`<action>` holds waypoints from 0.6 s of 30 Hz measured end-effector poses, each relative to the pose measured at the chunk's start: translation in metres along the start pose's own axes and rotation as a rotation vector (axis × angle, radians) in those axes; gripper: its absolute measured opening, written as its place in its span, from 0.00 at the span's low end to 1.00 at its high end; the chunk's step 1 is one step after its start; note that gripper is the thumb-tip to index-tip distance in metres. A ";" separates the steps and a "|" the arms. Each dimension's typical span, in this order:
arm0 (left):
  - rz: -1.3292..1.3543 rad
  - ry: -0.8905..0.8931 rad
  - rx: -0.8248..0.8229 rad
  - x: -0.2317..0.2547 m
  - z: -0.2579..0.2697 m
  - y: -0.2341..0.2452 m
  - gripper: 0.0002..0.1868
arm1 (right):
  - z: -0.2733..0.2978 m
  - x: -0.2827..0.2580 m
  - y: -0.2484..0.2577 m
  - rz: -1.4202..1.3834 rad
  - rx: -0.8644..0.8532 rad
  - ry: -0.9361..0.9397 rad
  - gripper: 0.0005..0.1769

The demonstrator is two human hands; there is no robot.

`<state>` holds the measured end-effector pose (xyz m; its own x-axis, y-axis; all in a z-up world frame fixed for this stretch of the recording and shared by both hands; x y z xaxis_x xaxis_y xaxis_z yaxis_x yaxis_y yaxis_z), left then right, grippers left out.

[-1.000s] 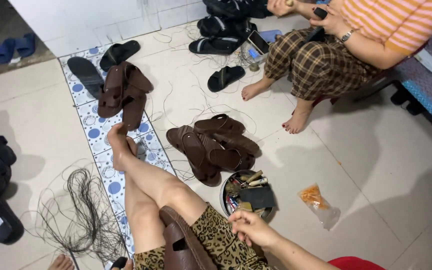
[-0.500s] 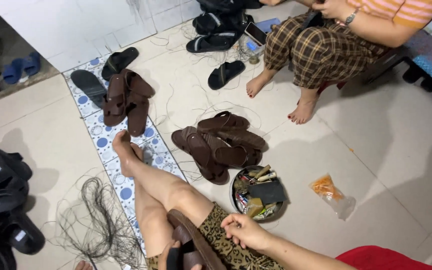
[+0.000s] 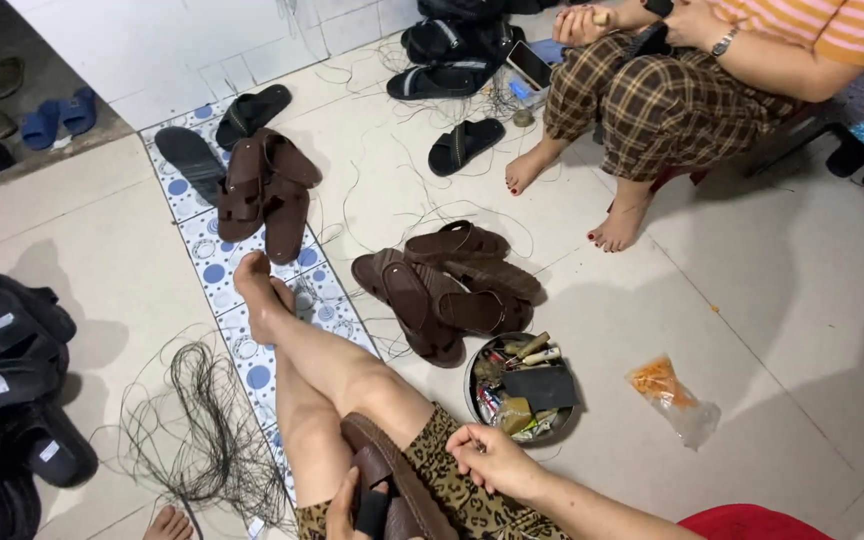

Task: Hand-sewing a leather strap onto a sandal sole using a needle and thread while sitting on the floor.

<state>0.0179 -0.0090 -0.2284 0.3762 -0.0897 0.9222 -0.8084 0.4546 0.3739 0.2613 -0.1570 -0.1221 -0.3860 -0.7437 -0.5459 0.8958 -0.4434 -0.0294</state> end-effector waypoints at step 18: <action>-0.398 -0.685 -0.297 0.093 0.017 0.017 0.52 | 0.006 -0.013 -0.004 0.105 0.069 0.039 0.09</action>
<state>0.0315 -0.0251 -0.1348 0.1728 -0.7664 0.6186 -0.4851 0.4804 0.7307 0.2611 -0.1485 -0.1101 -0.2812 -0.7685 -0.5747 0.9130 -0.3988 0.0865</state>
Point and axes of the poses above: each hand's wrist, its own z-axis away from the middle knuckle, its own y-axis out of the back of the hand, x = y × z, the point moved 4 cm from there along -z, towards the middle knuckle, and after that the axes turned 10 degrees about -y, right-handed, at the moved point
